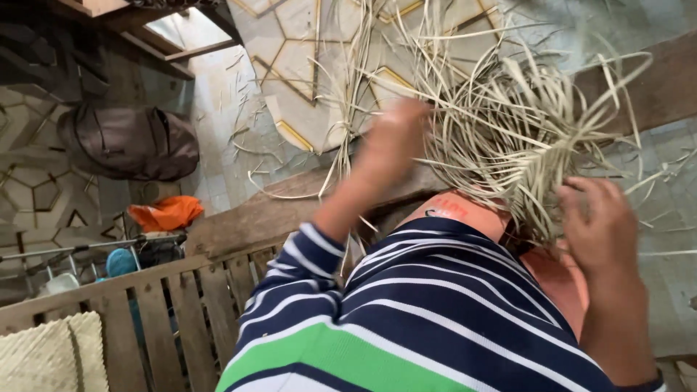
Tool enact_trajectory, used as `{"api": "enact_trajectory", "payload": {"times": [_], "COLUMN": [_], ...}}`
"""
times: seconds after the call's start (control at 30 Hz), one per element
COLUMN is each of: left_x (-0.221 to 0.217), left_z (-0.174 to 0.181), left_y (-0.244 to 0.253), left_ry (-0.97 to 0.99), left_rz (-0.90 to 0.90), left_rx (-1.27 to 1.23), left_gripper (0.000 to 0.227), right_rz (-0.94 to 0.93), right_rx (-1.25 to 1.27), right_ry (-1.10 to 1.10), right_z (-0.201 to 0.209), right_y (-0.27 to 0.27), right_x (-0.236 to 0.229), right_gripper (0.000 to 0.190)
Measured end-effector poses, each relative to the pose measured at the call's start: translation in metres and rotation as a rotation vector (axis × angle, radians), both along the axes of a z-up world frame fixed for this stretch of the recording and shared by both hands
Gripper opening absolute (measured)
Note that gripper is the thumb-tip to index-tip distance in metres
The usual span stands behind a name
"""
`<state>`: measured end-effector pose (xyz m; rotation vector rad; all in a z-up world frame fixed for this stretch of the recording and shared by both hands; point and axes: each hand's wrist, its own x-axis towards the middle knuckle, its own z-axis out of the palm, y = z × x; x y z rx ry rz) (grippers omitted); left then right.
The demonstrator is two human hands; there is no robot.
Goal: The person is weaving thin, flexible strips of dried plant material into a larger mat or basket structure.
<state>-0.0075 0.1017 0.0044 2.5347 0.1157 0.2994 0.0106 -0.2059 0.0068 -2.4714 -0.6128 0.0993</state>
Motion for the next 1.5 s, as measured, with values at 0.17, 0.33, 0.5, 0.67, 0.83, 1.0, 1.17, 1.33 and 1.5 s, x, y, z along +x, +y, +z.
{"api": "enact_trajectory", "payload": {"times": [0.17, 0.33, 0.5, 0.67, 0.83, 1.0, 1.17, 1.33, 1.5], "left_x": [-0.027, -0.034, -0.018, 0.011, 0.026, 0.032, 0.044, 0.051, 0.046], "left_z": [0.013, -0.023, 0.008, -0.015, -0.011, 0.014, -0.012, -0.014, -0.003], "left_y": [0.082, 0.096, 0.085, 0.082, 0.065, 0.039, 0.035, 0.024, 0.008], "left_ry": [0.451, 0.508, 0.063, -0.158, -0.096, -0.141, -0.255, -0.324, -0.328], "left_rz": [0.379, 0.505, 0.586, 0.513, 0.578, 0.674, 0.694, 0.855, 0.877], "left_rx": [0.223, 0.024, -1.407, -1.683, -1.760, -1.837, -1.780, -1.713, -1.727], "left_gripper": [0.019, 0.026, 0.025, 0.020, 0.017, 0.016, 0.017, 0.021, 0.021], "right_rz": [-0.033, -0.005, -0.036, 0.002, 0.212, 0.374, 0.263, 0.264, 0.270], "right_rx": [-0.003, 0.058, 0.097, 0.164, 0.255, 0.299, 0.472, 0.378, 0.474], "right_ry": [-0.158, -0.259, -0.261, -0.422, -0.441, -0.289, -0.312, -0.386, -0.115], "right_z": [0.008, 0.030, 0.042, 0.048, 0.068, 0.083, 0.083, 0.078, 0.061], "right_y": [-0.019, -0.019, -0.024, -0.013, 0.022, 0.052, 0.071, 0.076, 0.088], "right_x": [0.003, -0.006, -0.017, -0.021, -0.027, -0.037, -0.051, -0.047, -0.038], "right_gripper": [0.025, 0.013, 0.010, 0.006, 0.005, 0.012, 0.006, 0.011, 0.024]}}
